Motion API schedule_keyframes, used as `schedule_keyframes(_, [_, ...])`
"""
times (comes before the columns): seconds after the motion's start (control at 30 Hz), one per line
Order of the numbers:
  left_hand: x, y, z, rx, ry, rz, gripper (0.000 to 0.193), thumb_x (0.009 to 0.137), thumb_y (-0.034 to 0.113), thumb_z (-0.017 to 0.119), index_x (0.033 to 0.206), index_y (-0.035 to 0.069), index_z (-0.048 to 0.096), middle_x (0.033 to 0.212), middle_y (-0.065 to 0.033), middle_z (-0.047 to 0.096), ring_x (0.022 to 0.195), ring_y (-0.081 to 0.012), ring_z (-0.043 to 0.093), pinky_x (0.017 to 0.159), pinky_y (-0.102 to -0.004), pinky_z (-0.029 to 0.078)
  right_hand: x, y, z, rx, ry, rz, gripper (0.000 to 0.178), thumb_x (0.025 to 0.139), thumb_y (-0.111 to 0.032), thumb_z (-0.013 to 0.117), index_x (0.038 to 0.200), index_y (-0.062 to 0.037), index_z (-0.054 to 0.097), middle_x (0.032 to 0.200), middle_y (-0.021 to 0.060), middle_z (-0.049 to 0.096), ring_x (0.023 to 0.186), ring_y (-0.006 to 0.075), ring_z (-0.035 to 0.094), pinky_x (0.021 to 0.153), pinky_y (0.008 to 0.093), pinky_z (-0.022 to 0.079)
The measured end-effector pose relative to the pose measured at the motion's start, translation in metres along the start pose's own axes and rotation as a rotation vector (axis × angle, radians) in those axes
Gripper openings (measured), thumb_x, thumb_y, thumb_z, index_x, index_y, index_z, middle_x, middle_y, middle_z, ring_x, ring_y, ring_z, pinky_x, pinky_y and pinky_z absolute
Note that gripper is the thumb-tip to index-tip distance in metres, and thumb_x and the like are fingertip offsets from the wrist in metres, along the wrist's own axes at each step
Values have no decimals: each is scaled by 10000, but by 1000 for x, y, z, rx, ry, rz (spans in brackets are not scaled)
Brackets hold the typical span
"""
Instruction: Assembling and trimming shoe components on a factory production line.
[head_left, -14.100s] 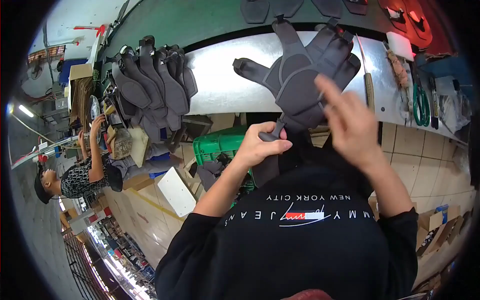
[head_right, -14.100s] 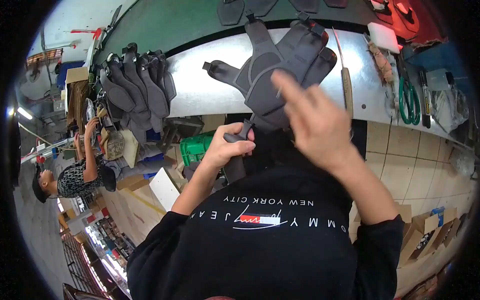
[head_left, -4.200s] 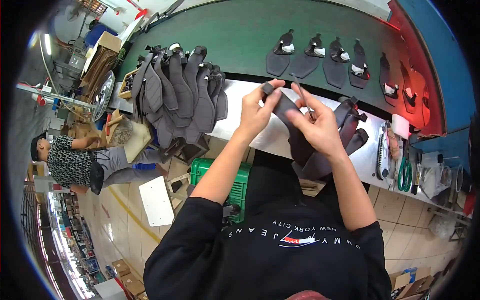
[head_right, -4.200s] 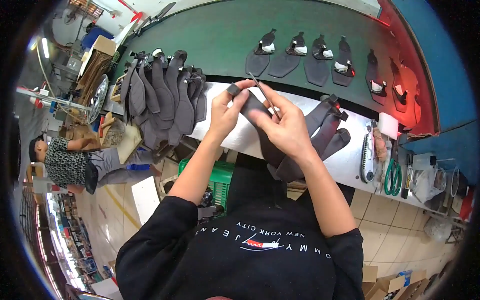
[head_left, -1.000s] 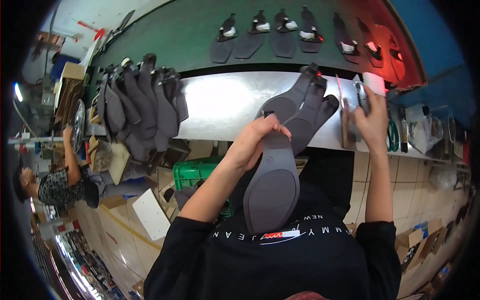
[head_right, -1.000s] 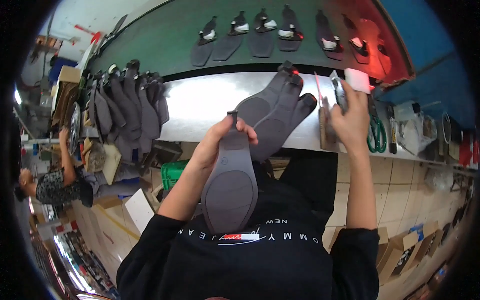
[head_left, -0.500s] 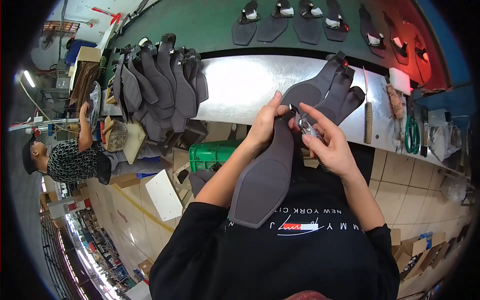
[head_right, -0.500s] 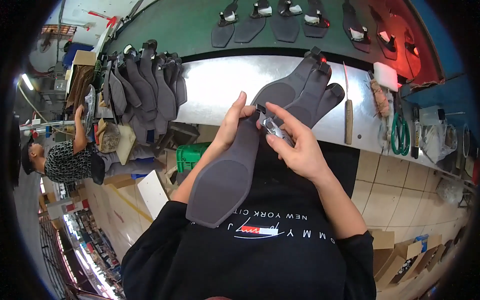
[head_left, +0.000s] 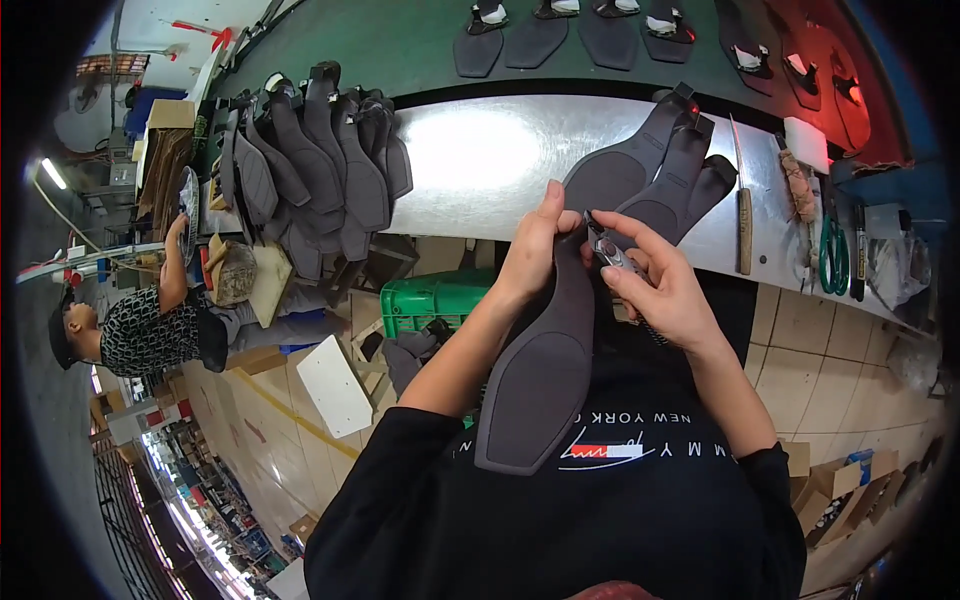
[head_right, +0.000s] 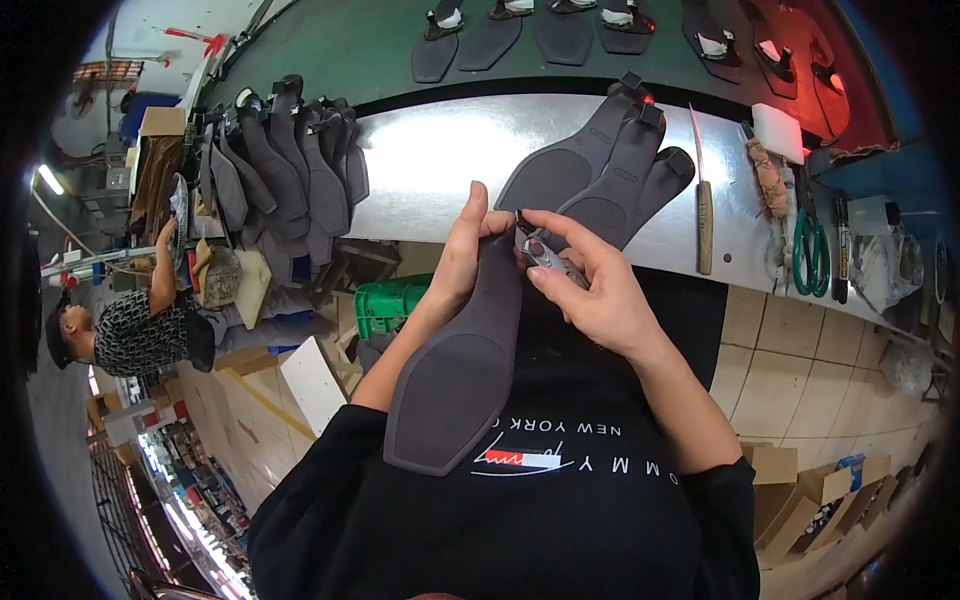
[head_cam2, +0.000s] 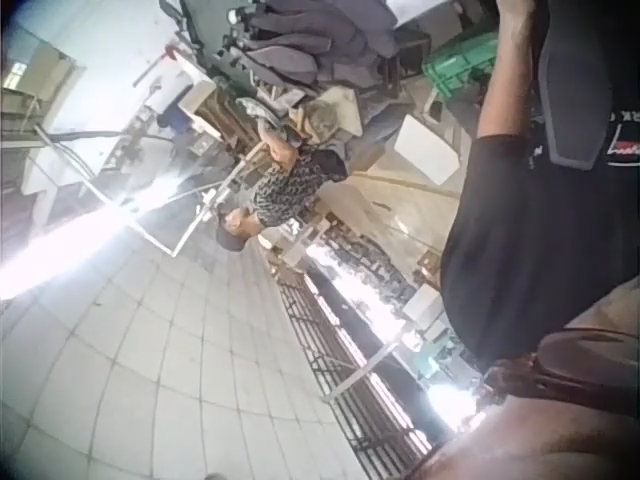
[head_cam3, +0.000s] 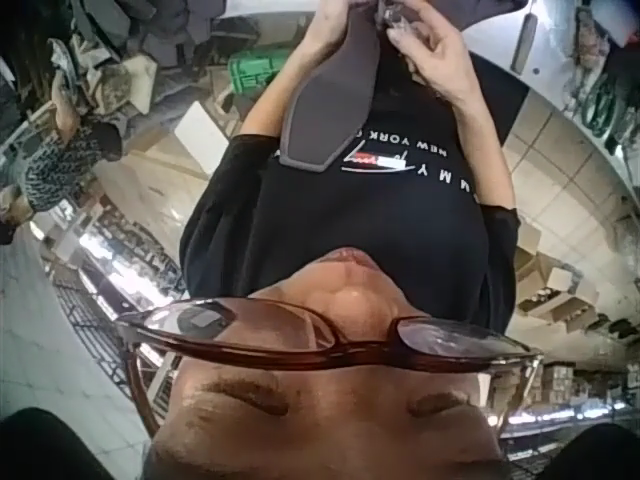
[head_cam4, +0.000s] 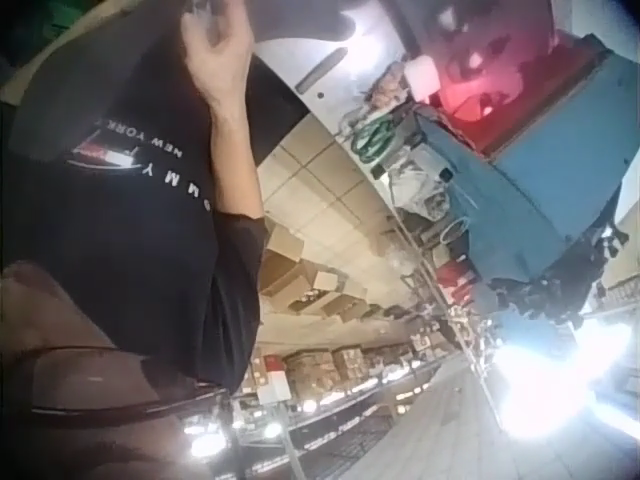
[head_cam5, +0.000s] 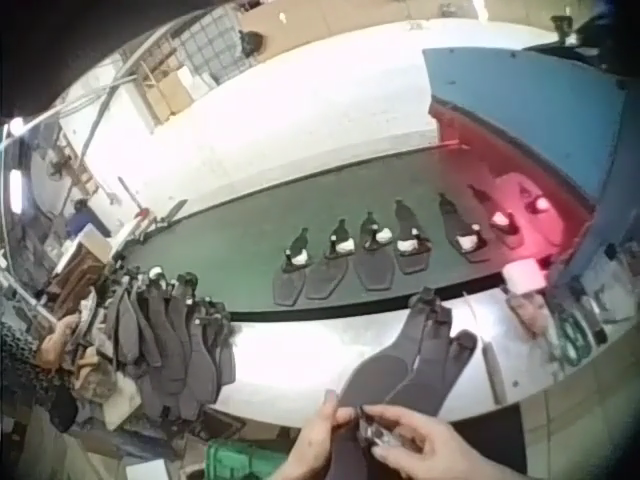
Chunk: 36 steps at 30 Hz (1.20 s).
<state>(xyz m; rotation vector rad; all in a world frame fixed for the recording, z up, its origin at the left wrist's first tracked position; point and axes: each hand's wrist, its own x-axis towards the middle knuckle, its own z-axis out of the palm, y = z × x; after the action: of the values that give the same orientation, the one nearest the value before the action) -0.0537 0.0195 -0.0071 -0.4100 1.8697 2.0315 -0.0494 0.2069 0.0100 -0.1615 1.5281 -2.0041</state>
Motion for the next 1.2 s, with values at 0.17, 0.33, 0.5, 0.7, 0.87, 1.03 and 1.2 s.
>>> schedule_keyframes(0.17, [0,0,-2,11,-14,-2,827,956,651,243,627,-24,588,610,-85,566,598,-153,529,606,-269,402,0,-1,-2,-28,-32,24,518,873,-64,610,1371,-74,470,859,-2,644,541,21,451,484,183,350])
schedule_keyframes(0.33, [0,-3,-2,23,3,-8,817,958,643,251,624,-23,585,607,-81,564,590,-152,526,594,-271,402,0,4,-4,36,-40,48,515,873,-59,608,1370,-73,472,869,2,644,546,22,455,485,180,362])
schedule_keyframes(0.5, [-3,-1,-1,48,-9,53,751,976,571,284,617,-20,578,597,-87,557,574,-155,519,576,-284,399,-1,-1,-2,181,-65,78,507,886,-46,592,1377,-78,470,901,22,638,575,25,468,493,177,392])
schedule_keyframes(0.7, [-5,-12,-4,-58,1,154,539,955,356,361,603,-7,547,594,-108,567,562,-160,521,561,-298,399,-4,2,0,196,-84,102,504,908,-48,573,1399,-90,468,933,12,630,585,28,452,497,175,400])
schedule_keyframes(0.87, [-8,-11,-3,-131,-1,90,488,924,344,403,593,7,528,585,-105,561,556,-160,518,556,-294,398,-5,5,-3,167,-127,65,500,921,-45,561,1408,-105,464,940,-1,632,594,23,439,516,175,398])
schedule_keyframes(1.03, [-13,-6,-2,-150,-6,53,500,904,387,411,598,13,542,586,-96,561,548,-163,511,553,-290,385,-7,1,-1,152,-121,53,504,918,-47,563,1408,-115,467,906,-13,621,586,20,429,519,176,393])
schedule_keyframes(1.2, [-19,3,9,-261,88,-105,512,883,426,413,632,9,570,604,-88,567,556,-158,512,551,-288,373,-7,6,-6,98,-115,57,502,911,-55,573,1398,-142,487,772,-46,572,558,18,413,513,176,371])
